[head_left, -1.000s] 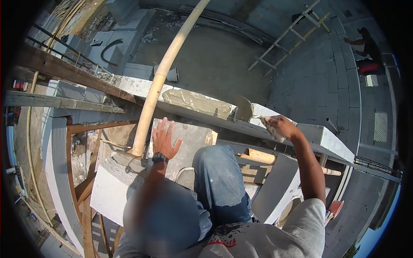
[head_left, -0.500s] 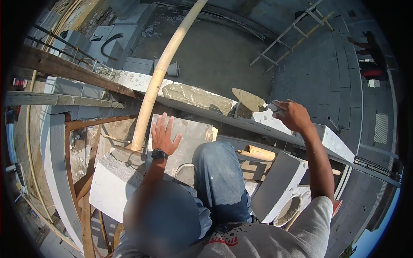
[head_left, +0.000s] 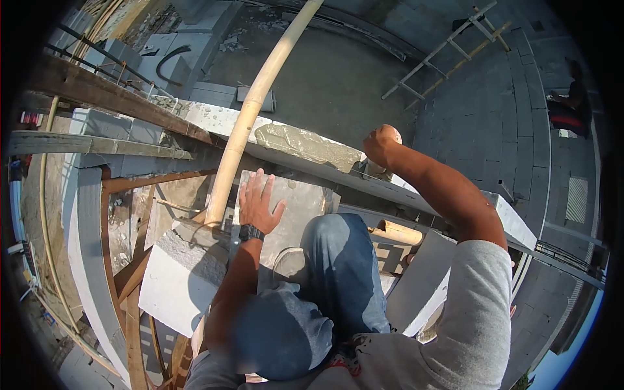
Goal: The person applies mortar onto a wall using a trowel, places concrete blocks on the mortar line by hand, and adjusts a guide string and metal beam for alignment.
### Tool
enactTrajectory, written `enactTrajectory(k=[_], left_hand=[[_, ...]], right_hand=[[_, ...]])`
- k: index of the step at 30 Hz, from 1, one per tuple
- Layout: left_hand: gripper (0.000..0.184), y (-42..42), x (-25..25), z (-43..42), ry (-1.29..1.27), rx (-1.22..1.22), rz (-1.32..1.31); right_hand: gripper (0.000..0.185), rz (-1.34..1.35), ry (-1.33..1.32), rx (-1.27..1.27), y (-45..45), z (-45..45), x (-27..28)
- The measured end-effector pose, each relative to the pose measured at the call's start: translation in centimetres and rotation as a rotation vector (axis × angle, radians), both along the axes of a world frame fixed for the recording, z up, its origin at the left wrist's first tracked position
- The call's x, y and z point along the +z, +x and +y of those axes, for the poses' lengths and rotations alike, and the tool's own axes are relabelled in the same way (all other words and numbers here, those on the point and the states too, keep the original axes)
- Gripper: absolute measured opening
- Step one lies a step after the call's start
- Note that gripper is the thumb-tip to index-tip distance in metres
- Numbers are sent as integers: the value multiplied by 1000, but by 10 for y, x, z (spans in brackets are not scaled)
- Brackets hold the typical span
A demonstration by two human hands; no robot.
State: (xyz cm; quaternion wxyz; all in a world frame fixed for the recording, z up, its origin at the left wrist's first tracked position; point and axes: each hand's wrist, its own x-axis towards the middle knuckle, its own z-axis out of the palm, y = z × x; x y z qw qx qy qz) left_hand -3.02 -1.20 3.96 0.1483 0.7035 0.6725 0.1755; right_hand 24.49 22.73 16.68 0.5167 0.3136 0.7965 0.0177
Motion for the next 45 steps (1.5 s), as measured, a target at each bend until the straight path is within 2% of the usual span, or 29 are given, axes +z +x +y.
enactTrajectory(k=[4,13,17,19,22,24,26,28,29,31,33,36,41,42,45], left_hand=[[78,1,0,0,7,-3,1],[79,3,2,-1,11,-5,13],[79,2,2,-1,17,-6,16],[79,2,0,-1,20,0,22],[80,3,-1,-2,25,-11,43],[80,5,-1,-3,29,-23,70],[78,9,-3,-4,48,-28,105],[75,12,-5,-5,88,-56,141],[73,15,-5,-5,93,-60,153],[71,16,-11,-6,123,-69,198],[69,18,-8,-5,126,-72,255],[71,17,-12,-4,138,-85,282],[72,18,-15,-3,130,-103,292],[73,16,-18,-3,121,-104,300],[75,7,-26,0,78,-106,293]], right_hand=[[25,-45,-7,-144,1,-2,30],[20,41,84,-129,22,-9,103],[12,198,385,-208,62,-45,170],[19,211,465,-317,86,-75,207],[33,390,586,-655,134,-137,245],[44,359,610,-926,172,-187,267],[45,274,680,-1044,215,-247,289],[41,130,740,-1250,247,-308,313],[33,33,760,-1286,264,-340,323],[31,-109,764,-1380,293,-405,335],[24,-258,773,-1434,319,-459,331],[18,-317,774,-1528,365,-538,283],[25,-217,606,-1689,416,-616,157],[25,-173,588,-1712,414,-619,141],[43,-168,623,-1787,407,-613,122]])
